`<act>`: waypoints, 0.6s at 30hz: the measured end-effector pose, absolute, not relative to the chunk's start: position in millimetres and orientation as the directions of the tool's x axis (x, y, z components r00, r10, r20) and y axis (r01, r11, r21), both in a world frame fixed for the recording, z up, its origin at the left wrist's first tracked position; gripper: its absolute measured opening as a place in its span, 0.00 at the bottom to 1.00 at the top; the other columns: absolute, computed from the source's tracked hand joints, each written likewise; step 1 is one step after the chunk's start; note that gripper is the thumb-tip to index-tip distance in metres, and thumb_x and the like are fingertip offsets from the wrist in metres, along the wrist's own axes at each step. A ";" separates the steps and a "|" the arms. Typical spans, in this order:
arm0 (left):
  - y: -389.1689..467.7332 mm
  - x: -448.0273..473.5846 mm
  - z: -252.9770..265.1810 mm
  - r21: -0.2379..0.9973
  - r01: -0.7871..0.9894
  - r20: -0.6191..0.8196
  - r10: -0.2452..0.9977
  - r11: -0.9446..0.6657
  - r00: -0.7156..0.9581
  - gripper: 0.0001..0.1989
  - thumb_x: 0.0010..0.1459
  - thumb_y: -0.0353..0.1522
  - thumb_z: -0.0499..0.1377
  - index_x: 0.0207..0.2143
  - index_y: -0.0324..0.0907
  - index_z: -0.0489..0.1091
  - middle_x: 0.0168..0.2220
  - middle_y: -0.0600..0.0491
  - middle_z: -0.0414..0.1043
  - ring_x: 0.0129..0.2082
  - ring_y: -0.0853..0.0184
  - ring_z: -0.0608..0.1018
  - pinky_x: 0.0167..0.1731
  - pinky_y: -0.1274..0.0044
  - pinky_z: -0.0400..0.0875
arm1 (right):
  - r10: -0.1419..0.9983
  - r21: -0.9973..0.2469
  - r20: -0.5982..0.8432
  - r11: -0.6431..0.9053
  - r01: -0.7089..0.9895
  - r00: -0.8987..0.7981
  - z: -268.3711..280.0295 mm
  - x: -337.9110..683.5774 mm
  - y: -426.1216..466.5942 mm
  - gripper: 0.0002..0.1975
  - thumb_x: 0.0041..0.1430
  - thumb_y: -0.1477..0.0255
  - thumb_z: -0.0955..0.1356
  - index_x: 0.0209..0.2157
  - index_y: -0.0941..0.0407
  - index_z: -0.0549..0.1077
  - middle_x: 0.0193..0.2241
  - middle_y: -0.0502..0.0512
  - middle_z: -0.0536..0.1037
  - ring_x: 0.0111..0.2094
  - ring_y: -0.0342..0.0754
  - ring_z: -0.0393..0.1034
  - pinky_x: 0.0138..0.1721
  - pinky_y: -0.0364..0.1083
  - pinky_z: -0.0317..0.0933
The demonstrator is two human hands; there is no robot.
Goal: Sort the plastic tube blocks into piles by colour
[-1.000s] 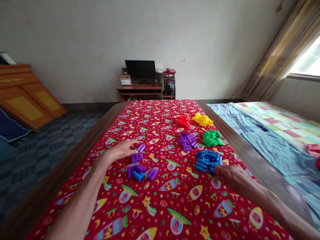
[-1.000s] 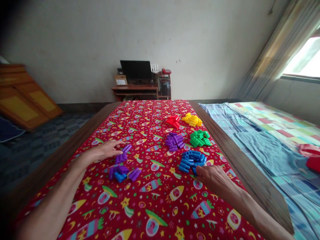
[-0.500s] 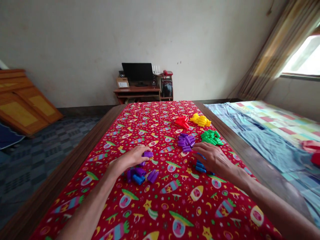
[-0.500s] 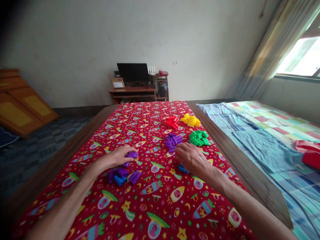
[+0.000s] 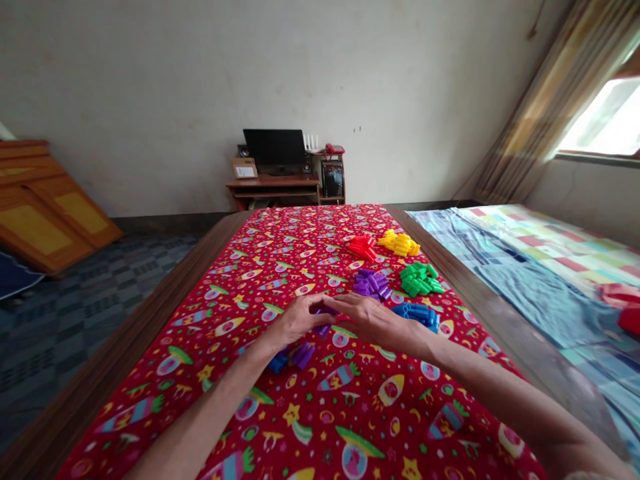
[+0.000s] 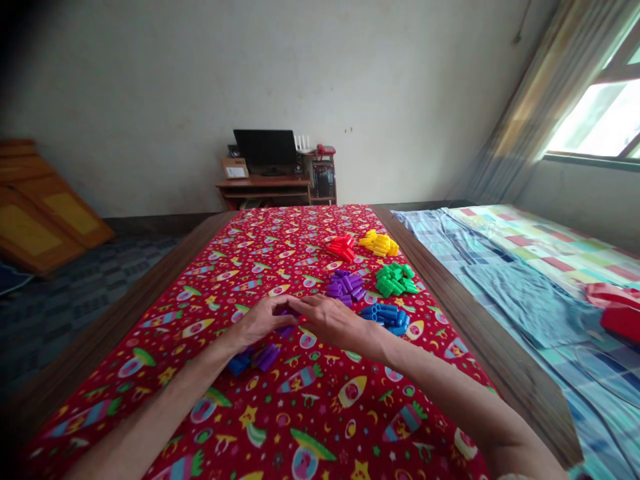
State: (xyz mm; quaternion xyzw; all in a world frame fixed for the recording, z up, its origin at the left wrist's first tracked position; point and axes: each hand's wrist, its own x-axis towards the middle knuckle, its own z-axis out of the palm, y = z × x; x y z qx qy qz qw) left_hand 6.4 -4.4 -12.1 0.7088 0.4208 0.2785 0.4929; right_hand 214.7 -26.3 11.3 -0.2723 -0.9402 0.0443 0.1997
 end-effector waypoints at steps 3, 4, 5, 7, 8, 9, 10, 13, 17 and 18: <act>-6.4 8.1 -12.7 0.956 0.262 -0.015 0.874 -0.129 0.486 0.19 0.47 0.41 0.66 0.40 0.39 0.74 0.38 0.50 0.78 0.39 0.62 0.78 0.41 0.73 0.72 | 0.567 -0.192 0.309 0.823 0.534 -0.764 5.1 203.2 -17.5 0.10 0.66 0.74 0.61 0.46 0.59 0.70 0.33 0.56 0.78 0.30 0.42 0.70 0.29 0.40 0.57; -5.6 7.2 -12.9 0.961 0.250 -0.009 0.884 -0.122 0.467 0.21 0.46 0.42 0.66 0.41 0.39 0.73 0.39 0.50 0.78 0.39 0.61 0.78 0.40 0.73 0.72 | 0.599 -0.193 0.294 0.801 0.567 -0.745 6.1 203.6 -15.5 0.09 0.66 0.74 0.61 0.44 0.59 0.71 0.30 0.55 0.77 0.27 0.41 0.68 0.27 0.40 0.54; -4.2 5.8 -13.2 0.961 0.250 -0.001 0.899 -0.120 0.438 0.24 0.45 0.43 0.67 0.42 0.39 0.73 0.40 0.49 0.78 0.39 0.60 0.78 0.40 0.72 0.73 | 0.641 -0.195 0.282 0.767 0.612 -0.713 9.0 206.1 -13.7 0.09 0.66 0.74 0.61 0.41 0.59 0.72 0.29 0.54 0.77 0.25 0.40 0.66 0.26 0.40 0.51; -0.3 1.7 -14.3 0.948 0.290 0.017 0.929 -0.132 0.369 0.26 0.44 0.46 0.67 0.43 0.39 0.73 0.41 0.48 0.78 0.38 0.59 0.78 0.39 0.71 0.73 | 0.745 -0.204 0.263 0.664 0.719 -0.613 19.0 216.9 -9.7 0.10 0.67 0.72 0.61 0.38 0.59 0.72 0.27 0.53 0.76 0.24 0.40 0.63 0.25 0.41 0.48; 1.8 -0.8 -15.2 0.937 0.322 0.024 0.944 -0.136 0.330 0.26 0.45 0.47 0.66 0.42 0.39 0.73 0.41 0.48 0.78 0.39 0.59 0.78 0.40 0.71 0.73 | 0.797 -0.205 0.255 0.598 0.775 -0.547 24.8 224.8 -6.8 0.11 0.67 0.71 0.60 0.37 0.59 0.73 0.27 0.54 0.76 0.24 0.40 0.63 0.26 0.41 0.47; 3.9 -3.4 -16.3 0.926 0.351 0.031 0.958 -0.135 0.286 0.25 0.47 0.49 0.64 0.40 0.40 0.74 0.41 0.48 0.78 0.40 0.59 0.78 0.41 0.70 0.73 | 0.843 -0.198 0.248 0.526 0.827 -0.477 29.8 233.8 -3.1 0.12 0.67 0.70 0.60 0.36 0.59 0.73 0.27 0.55 0.76 0.24 0.40 0.63 0.26 0.42 0.47; 5.8 -5.9 -17.7 0.920 0.370 0.037 0.969 -0.128 0.243 0.25 0.48 0.51 0.62 0.39 0.40 0.74 0.40 0.48 0.78 0.41 0.58 0.78 0.43 0.70 0.72 | 0.881 -0.182 0.242 0.453 0.873 -0.407 33.2 243.7 1.4 0.13 0.67 0.69 0.60 0.36 0.59 0.73 0.28 0.56 0.76 0.25 0.41 0.64 0.27 0.42 0.47; 9.6 -12.1 -23.0 0.926 0.371 0.022 0.989 -0.077 0.149 0.26 0.50 0.53 0.59 0.39 0.41 0.74 0.41 0.49 0.78 0.44 0.58 0.77 0.46 0.70 0.71 | 0.946 -0.117 0.217 0.271 0.955 -0.242 30.1 272.0 17.8 0.15 0.67 0.68 0.60 0.36 0.60 0.74 0.29 0.59 0.76 0.28 0.44 0.66 0.29 0.43 0.48; 9.2 -13.9 -28.0 0.931 0.362 -0.030 0.982 -0.039 0.185 0.26 0.43 0.46 0.65 0.43 0.41 0.73 0.42 0.49 0.76 0.43 0.59 0.77 0.44 0.71 0.72 | 0.946 -0.130 0.172 0.297 0.946 -0.274 7.4 291.1 34.7 0.12 0.65 0.69 0.62 0.38 0.60 0.75 0.31 0.57 0.76 0.32 0.44 0.66 0.32 0.42 0.52; 8.7 -12.9 -27.9 0.930 0.364 -0.033 0.979 -0.043 0.201 0.26 0.42 0.43 0.66 0.44 0.41 0.72 0.42 0.49 0.76 0.43 0.59 0.78 0.43 0.71 0.73 | 0.940 -0.134 0.170 0.321 0.938 -0.297 3.2 292.0 37.0 0.11 0.63 0.70 0.63 0.37 0.60 0.75 0.31 0.57 0.76 0.32 0.44 0.66 0.33 0.42 0.52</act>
